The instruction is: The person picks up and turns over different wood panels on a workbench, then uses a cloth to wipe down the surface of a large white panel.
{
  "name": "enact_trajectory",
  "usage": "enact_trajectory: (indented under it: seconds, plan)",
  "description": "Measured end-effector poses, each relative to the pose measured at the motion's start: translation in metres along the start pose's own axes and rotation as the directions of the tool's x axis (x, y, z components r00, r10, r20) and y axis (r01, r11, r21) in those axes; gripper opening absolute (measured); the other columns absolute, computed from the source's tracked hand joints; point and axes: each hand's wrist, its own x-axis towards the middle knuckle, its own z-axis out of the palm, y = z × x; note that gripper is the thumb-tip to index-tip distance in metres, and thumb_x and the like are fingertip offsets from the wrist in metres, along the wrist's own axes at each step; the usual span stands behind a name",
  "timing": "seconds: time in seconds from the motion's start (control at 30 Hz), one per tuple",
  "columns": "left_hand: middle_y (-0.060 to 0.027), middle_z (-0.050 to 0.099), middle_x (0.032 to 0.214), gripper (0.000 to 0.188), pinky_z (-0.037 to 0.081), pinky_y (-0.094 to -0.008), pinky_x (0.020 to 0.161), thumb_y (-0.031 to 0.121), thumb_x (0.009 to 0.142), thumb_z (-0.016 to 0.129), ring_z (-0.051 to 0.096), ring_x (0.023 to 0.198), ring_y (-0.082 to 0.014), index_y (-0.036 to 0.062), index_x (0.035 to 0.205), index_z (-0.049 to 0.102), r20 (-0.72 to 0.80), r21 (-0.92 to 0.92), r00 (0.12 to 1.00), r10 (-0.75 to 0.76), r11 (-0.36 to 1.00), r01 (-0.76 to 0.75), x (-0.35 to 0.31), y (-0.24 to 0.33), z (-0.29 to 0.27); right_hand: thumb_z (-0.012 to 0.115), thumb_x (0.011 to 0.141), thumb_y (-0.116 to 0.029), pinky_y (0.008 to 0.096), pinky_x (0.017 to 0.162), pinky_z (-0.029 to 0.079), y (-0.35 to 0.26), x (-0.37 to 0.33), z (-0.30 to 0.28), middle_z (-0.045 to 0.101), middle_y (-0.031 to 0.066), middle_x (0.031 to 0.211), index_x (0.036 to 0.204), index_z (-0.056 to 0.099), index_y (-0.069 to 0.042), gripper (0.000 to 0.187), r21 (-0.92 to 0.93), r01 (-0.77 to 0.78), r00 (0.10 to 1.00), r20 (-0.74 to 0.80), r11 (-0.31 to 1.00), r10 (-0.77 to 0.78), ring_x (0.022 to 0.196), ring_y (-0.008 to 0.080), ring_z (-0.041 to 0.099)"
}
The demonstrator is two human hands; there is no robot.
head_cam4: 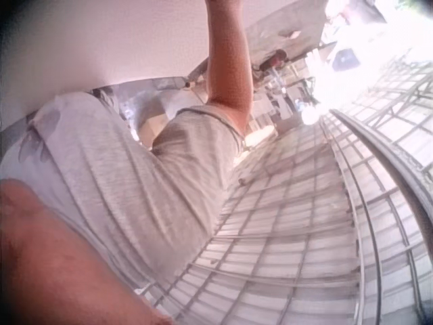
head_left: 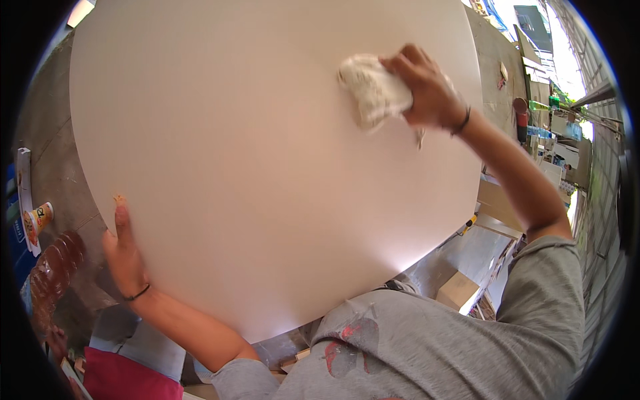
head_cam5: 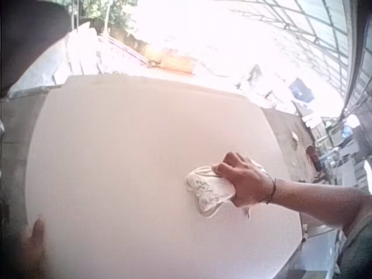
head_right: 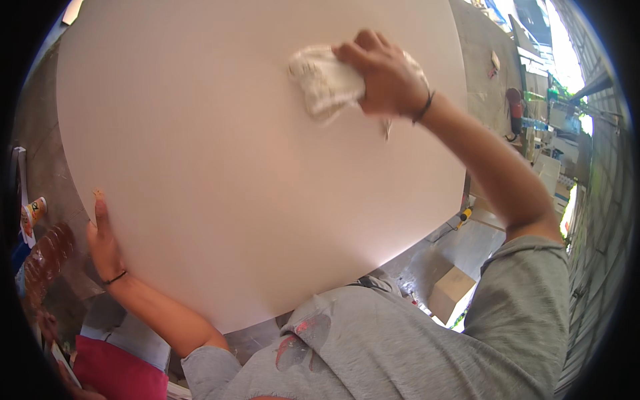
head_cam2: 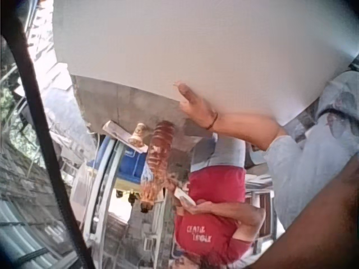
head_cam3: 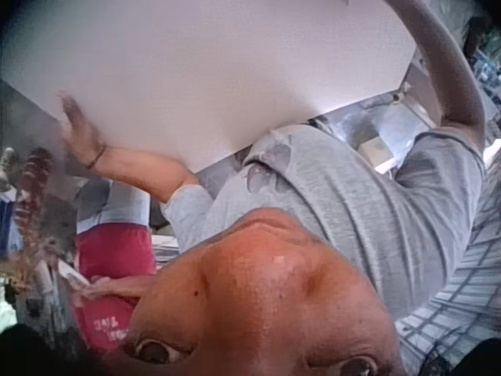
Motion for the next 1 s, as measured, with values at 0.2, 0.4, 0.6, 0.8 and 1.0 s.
enact_trajectory:
  seconds: [0.2,0.4,0.6,0.8,1.0]
  plan:
    - [-0.0096,0.060,0.100,0.069,0.041,-0.0266,0.082,0.055,0.084,0.055,0.053,0.091,-0.0139,-0.0101,0.107,0.055,-0.034,0.038,0.996,0.081,0.996,-0.080,-0.004,0.000,0.003,0.071,0.068,-0.034,0.0431,0.088,0.043,0.031,0.103,-0.022,0.054,0.0159,0.102,0.108,0.050,-0.010,0.051,-0.057,-0.095,0.992,0.082,0.994,0.100,0.102,0.0327,0.051]
    - [-0.0074,0.060,0.100,0.069,0.040,-0.0274,0.084,0.057,0.082,0.056,0.052,0.093,-0.0135,-0.0081,0.106,0.057,-0.038,0.058,0.994,0.101,0.993,-0.098,-0.005,-0.008,0.005,0.069,0.069,-0.034,0.0394,0.085,0.042,0.082,0.176,-0.020,0.056,0.0160,0.097,0.103,0.051,-0.007,0.047,-0.159,-0.010,1.000,-0.016,0.987,0.008,0.095,0.0331,0.052]
    - [-0.0055,0.061,0.095,0.067,0.041,-0.0272,0.080,0.058,0.081,0.057,0.052,0.087,-0.0126,-0.0055,0.102,0.061,-0.030,0.079,0.995,0.093,0.993,-0.091,-0.002,-0.008,0.000,0.065,0.070,-0.038,0.0411,0.091,0.040,0.118,0.238,-0.013,0.055,0.0203,0.109,0.111,0.051,-0.008,0.053,-0.215,-0.125,0.991,-0.084,0.969,0.109,0.107,0.0351,0.050]
    - [0.0005,0.051,0.068,0.069,0.040,-0.0298,0.063,0.063,0.079,0.054,0.043,0.065,-0.0117,-0.0044,0.088,0.064,-0.066,0.240,0.985,0.159,0.961,-0.139,0.007,-0.002,0.005,0.065,0.070,-0.034,0.0436,0.089,0.041,0.129,0.180,-0.023,0.056,0.0160,0.102,0.112,0.051,-0.013,0.049,0.032,-0.234,0.771,-0.603,0.972,0.206,0.106,0.0353,0.049]
    - [-0.0084,0.062,0.099,0.071,0.043,-0.0293,0.080,0.060,0.082,0.054,0.056,0.088,-0.0153,-0.0044,0.112,0.059,-0.080,0.151,0.986,0.145,0.980,-0.131,-0.002,-0.002,0.006,0.068,0.063,-0.017,0.0420,0.085,0.038,0.032,-0.074,-0.006,0.051,0.0120,0.108,0.114,0.052,-0.014,0.052,-0.130,-0.130,0.961,-0.260,0.983,0.093,0.102,0.0309,0.049]
